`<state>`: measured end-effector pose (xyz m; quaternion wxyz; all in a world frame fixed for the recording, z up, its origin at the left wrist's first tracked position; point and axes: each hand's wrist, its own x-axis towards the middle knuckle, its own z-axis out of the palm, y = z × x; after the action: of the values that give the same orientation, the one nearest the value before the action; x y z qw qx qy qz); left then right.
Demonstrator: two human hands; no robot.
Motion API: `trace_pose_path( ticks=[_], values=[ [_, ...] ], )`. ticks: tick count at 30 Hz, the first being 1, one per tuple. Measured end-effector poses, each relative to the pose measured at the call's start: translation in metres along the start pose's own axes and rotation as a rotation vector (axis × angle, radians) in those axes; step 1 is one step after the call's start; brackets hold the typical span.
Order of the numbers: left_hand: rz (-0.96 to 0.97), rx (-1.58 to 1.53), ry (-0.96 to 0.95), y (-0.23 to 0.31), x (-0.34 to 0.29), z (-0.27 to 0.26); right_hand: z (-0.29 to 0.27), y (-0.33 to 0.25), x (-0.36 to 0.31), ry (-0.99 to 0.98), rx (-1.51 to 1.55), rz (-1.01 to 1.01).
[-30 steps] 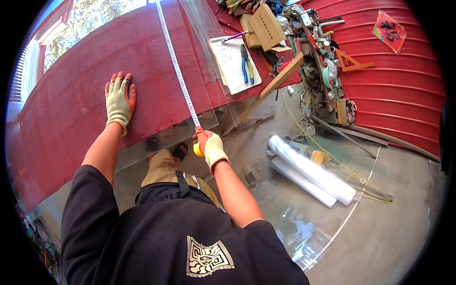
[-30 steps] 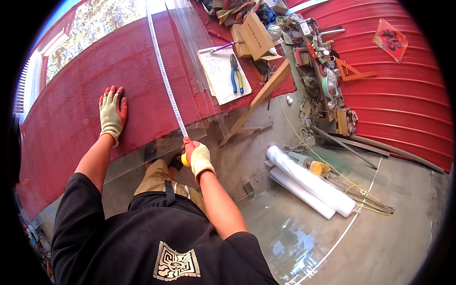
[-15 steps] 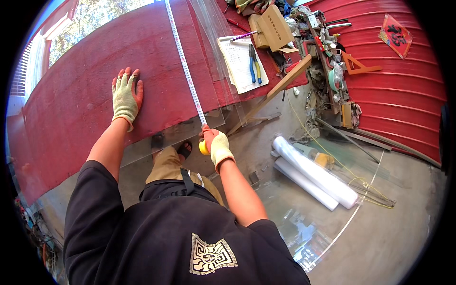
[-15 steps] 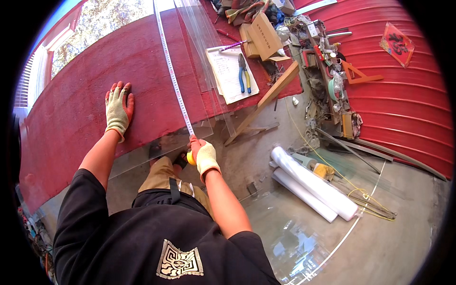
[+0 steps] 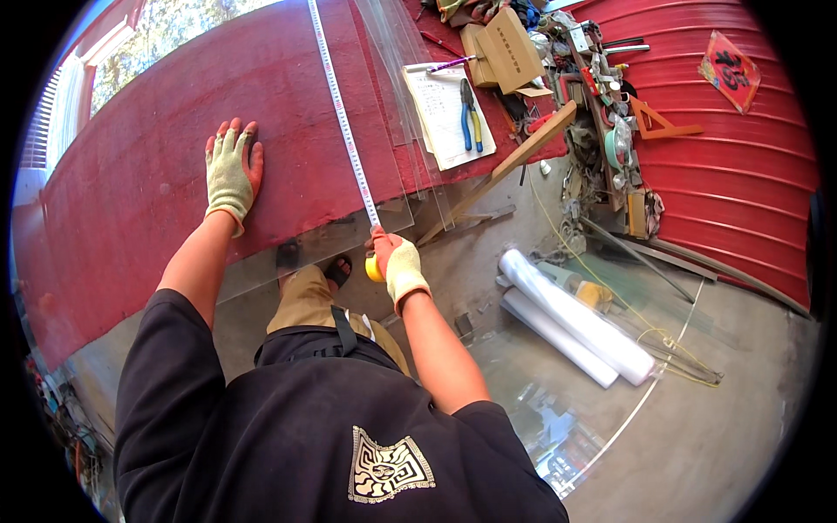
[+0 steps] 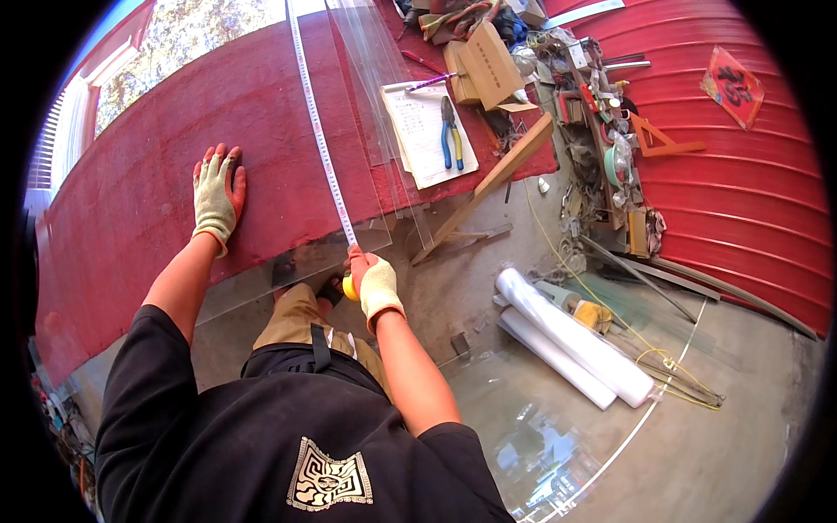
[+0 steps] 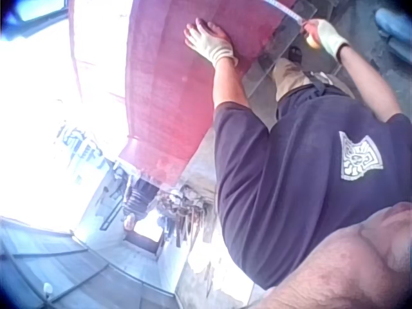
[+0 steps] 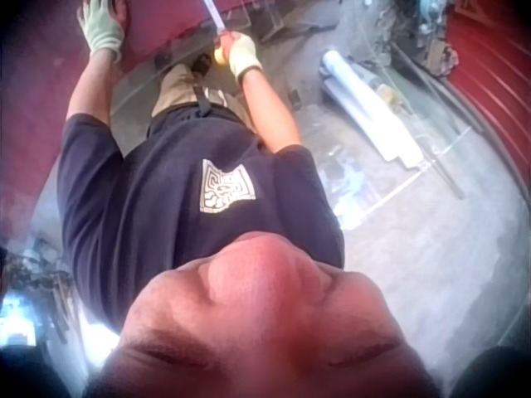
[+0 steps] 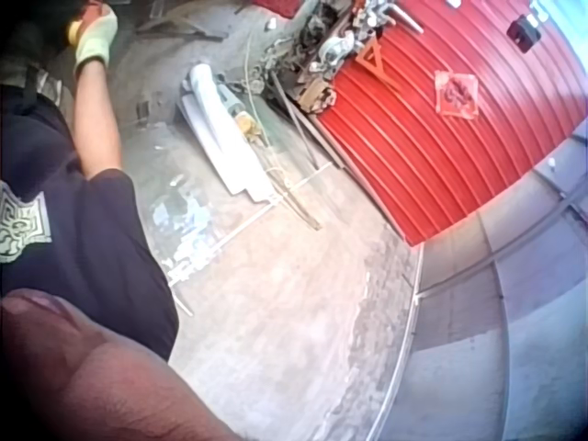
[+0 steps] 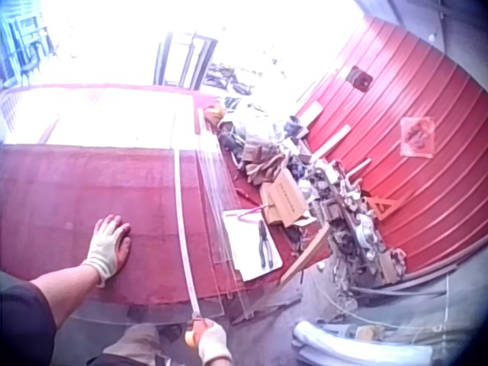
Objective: The person measures a large sheet of glass on a table using a tape measure and a large wooden T-square, then marks the glass with a purple marker.
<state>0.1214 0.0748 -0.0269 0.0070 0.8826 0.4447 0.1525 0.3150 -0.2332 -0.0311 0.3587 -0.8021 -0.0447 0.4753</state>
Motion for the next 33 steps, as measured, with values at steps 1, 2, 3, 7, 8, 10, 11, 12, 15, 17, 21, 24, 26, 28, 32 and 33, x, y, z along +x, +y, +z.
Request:
trace_pose_path(
  ticks=[1, 2, 3, 7, 8, 10, 11, 12, 15, 17, 21, 24, 26, 28, 32, 33],
  values=[
    [0.001, -0.011, 0.003, 0.002, 0.001, 0.000, -0.001, 0.004, 0.003, 0.005, 0.006, -0.007],
    [-0.002, -0.007, 0.002, 0.002, 0.001, 0.000, 0.000, 0.005, 0.003, 0.001, 0.008, -0.004],
    [-0.005, -0.003, 0.001, 0.001, 0.000, 0.000, 0.000, 0.005, 0.004, -0.004, 0.011, -0.001],
    [-0.007, 0.003, -0.008, 0.005, 0.003, -0.003, -0.001, 0.017, 0.011, 0.038, -0.067, -0.043],
    [-0.010, 0.008, -0.008, 0.003, 0.001, -0.003, 0.000, 0.012, 0.009, 0.042, -0.100, -0.044],
    [-0.017, 0.020, -0.008, -0.001, -0.001, -0.002, 0.002, 0.003, 0.003, 0.051, -0.165, -0.046],
    [-0.014, 0.015, -0.008, 0.000, -0.001, -0.002, 0.001, 0.008, 0.006, 0.056, -0.151, -0.055],
    [-0.012, 0.011, -0.008, 0.002, 0.000, -0.002, 0.000, 0.013, 0.009, 0.061, -0.136, -0.064],
    [-0.012, 0.010, -0.016, 0.003, 0.002, -0.001, 0.000, 0.017, 0.013, 0.065, -0.130, -0.067],
    [-0.017, 0.014, -0.021, 0.002, 0.001, 0.000, 0.000, 0.014, 0.011, 0.060, -0.138, -0.057],
    [-0.021, 0.021, -0.027, 0.001, 0.000, 0.000, 0.000, 0.009, 0.007, 0.051, -0.145, -0.049],
    [-0.013, 0.019, -0.024, 0.002, 0.001, 0.000, -0.001, 0.012, 0.008, 0.063, -0.149, -0.063],
    [-0.011, 0.017, -0.020, 0.001, 0.000, 0.001, 0.000, 0.012, 0.008, 0.065, -0.140, -0.062],
    [-0.015, 0.017, -0.018, -0.002, -0.002, 0.004, 0.002, 0.010, 0.008, 0.059, -0.117, -0.047],
    [-0.004, 0.011, -0.010, 0.002, 0.001, 0.000, 0.002, 0.016, 0.012, 0.050, -0.076, -0.048],
    [-0.005, 0.013, -0.011, 0.002, 0.001, 0.000, 0.002, 0.016, 0.012, 0.052, -0.079, -0.055]
  ],
)
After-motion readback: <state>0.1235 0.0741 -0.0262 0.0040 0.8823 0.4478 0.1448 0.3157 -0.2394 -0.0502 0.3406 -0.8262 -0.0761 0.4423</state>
